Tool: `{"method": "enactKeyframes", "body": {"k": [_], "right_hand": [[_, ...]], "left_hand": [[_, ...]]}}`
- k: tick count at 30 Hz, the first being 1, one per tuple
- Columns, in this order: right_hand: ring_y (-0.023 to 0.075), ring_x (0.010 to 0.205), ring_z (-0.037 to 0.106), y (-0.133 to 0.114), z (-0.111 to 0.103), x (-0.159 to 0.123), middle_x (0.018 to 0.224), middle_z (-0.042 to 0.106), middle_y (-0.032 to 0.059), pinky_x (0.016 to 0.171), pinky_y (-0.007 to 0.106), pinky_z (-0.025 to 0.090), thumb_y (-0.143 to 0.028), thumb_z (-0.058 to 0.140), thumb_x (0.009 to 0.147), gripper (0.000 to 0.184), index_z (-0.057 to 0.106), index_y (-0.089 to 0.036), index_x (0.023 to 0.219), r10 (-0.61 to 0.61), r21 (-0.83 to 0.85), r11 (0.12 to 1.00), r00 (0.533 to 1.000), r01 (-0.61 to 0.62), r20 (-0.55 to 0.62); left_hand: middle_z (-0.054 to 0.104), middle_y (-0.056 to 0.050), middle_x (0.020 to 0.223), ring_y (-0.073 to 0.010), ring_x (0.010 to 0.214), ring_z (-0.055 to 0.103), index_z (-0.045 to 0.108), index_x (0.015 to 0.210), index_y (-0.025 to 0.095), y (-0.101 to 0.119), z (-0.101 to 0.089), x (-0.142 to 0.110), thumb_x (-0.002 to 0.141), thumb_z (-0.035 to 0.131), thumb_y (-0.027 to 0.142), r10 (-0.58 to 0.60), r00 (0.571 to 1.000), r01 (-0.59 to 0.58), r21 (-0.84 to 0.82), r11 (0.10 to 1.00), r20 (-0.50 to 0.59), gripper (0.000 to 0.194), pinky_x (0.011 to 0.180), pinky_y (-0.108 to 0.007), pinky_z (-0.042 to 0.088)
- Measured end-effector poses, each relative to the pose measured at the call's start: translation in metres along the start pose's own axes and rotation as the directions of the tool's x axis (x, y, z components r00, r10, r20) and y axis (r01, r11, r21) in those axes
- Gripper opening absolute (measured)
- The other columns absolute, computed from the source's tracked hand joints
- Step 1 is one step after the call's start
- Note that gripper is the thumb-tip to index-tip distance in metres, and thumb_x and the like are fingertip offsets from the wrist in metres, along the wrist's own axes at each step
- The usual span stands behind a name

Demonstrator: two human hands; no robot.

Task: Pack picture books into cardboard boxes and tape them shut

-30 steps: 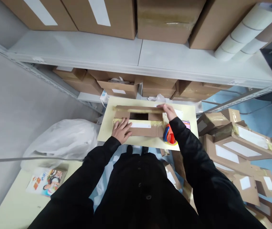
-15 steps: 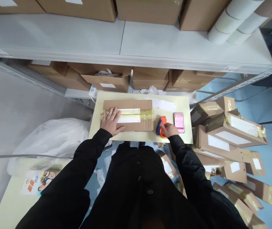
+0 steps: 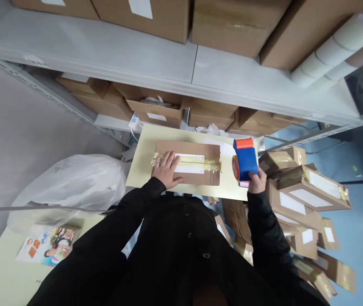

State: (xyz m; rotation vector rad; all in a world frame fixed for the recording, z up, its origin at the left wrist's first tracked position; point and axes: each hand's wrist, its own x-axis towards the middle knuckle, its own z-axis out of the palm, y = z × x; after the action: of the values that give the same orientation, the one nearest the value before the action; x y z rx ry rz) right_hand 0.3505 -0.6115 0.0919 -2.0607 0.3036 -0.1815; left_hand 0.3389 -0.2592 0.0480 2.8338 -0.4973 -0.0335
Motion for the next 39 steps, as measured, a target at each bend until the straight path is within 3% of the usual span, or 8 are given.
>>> {"method": "enactKeyframes", "body": {"k": [5, 10, 14, 17, 19, 26, 34, 39], "right_hand": [[0.0105, 0.047, 0.032, -0.093, 0.071, 0.017, 0.046, 0.036, -0.0012, 0.045, 0.027, 0.028, -0.073, 0.052, 0.066, 0.057, 0.042, -0.02, 0.048, -0.155, 0.067, 0.988, 0.899, 0.14, 0.41], [0.0076, 0.043, 0.032, -0.101, 0.132, 0.026, 0.043, 0.038, -0.0041, 0.042, 0.023, 0.026, -0.073, 0.058, 0.061, 0.057, 0.049, -0.018, 0.049, -0.061, 0.018, 0.998, 0.761, 0.065, 0.646], [0.0063, 0.04, 0.027, -0.088, 0.126, 0.031, 0.041, 0.033, -0.0058, 0.04, 0.022, 0.022, -0.071, 0.059, 0.06, 0.057, 0.042, -0.019, 0.044, -0.048, 0.049, 0.999, 0.739, 0.021, 0.672], [0.0059, 0.04, 0.024, -0.083, 0.12, 0.033, 0.04, 0.029, -0.0064, 0.04, 0.023, 0.019, -0.07, 0.06, 0.06, 0.058, 0.038, -0.02, 0.043, -0.066, 0.076, 0.997, 0.736, 0.019, 0.674], [0.006, 0.04, 0.024, -0.083, 0.12, 0.033, 0.041, 0.029, -0.0063, 0.04, 0.023, 0.019, -0.069, 0.06, 0.062, 0.057, 0.039, -0.02, 0.043, -0.076, 0.085, 0.996, 0.738, 0.024, 0.671], [0.0073, 0.042, 0.03, -0.098, 0.124, 0.025, 0.043, 0.037, -0.0043, 0.041, 0.023, 0.025, -0.064, 0.059, 0.068, 0.052, 0.045, -0.019, 0.046, -0.092, 0.028, 0.995, 0.725, 0.099, 0.683], [0.0081, 0.043, 0.034, -0.097, 0.091, 0.038, 0.045, 0.043, -0.003, 0.042, 0.024, 0.028, -0.059, 0.059, 0.072, 0.049, 0.054, -0.016, 0.05, -0.02, -0.184, 0.964, 0.737, 0.194, 0.676], [0.0078, 0.043, 0.031, -0.095, 0.097, 0.037, 0.042, 0.037, -0.0044, 0.043, 0.025, 0.026, -0.058, 0.057, 0.074, 0.049, 0.051, -0.018, 0.047, -0.081, -0.255, 0.911, 0.748, 0.323, 0.658]], "left_hand": [[0.029, -0.018, 0.15, -0.0362, 0.14, 0.02, 0.033, 0.143, 0.013, -0.002, -0.003, -0.007, 0.075, 0.052, 0.064, 0.027, 0.999, -0.029, -0.088, 0.996, -0.025, 0.087, 0.112, -0.055, 0.0], [0.046, -0.017, 0.139, -0.0338, 0.133, 0.035, 0.039, 0.138, 0.013, -0.013, -0.002, -0.012, 0.081, 0.051, 0.05, -0.079, 0.994, 0.039, -0.457, 0.889, -0.07, 0.069, 0.113, -0.053, 0.015], [0.05, -0.013, 0.136, -0.0271, 0.12, 0.052, 0.037, 0.138, 0.02, -0.021, -0.013, 0.006, 0.086, 0.044, 0.048, -0.401, 0.914, 0.197, -0.925, 0.324, 0.055, 0.06, 0.097, -0.046, 0.044], [0.066, -0.013, 0.108, -0.0218, 0.089, 0.067, 0.056, 0.116, 0.016, -0.023, -0.027, 0.027, 0.081, 0.053, 0.054, -0.311, 0.866, 0.357, -0.92, -0.164, 0.391, 0.051, 0.076, -0.037, 0.054], [0.068, -0.008, 0.082, -0.0161, 0.068, 0.066, 0.062, 0.092, 0.014, -0.023, -0.033, 0.036, 0.077, 0.059, 0.051, -0.24, 0.843, 0.421, -0.868, -0.264, 0.482, 0.04, 0.065, -0.031, 0.054], [0.051, 0.004, 0.045, -0.0091, 0.047, 0.054, 0.056, 0.054, 0.015, -0.039, -0.036, 0.036, 0.074, 0.061, 0.031, -0.37, 0.879, 0.367, -0.923, 0.116, 0.303, 0.026, 0.049, -0.02, 0.046], [0.066, -0.006, 0.063, -0.0147, 0.057, 0.065, 0.06, 0.072, 0.013, -0.133, -0.021, 0.006, 0.075, 0.062, 0.04, -0.56, 0.73, 0.533, -0.839, 0.109, 0.391, 0.027, 0.065, -0.035, 0.056], [0.071, -0.016, 0.096, -0.0286, 0.102, 0.064, 0.067, 0.083, 0.014, -0.117, 0.024, 0.004, 0.075, 0.06, 0.041, -0.59, 0.747, 0.546, -0.789, 0.281, 0.306, 0.029, 0.091, -0.045, 0.049]]}}
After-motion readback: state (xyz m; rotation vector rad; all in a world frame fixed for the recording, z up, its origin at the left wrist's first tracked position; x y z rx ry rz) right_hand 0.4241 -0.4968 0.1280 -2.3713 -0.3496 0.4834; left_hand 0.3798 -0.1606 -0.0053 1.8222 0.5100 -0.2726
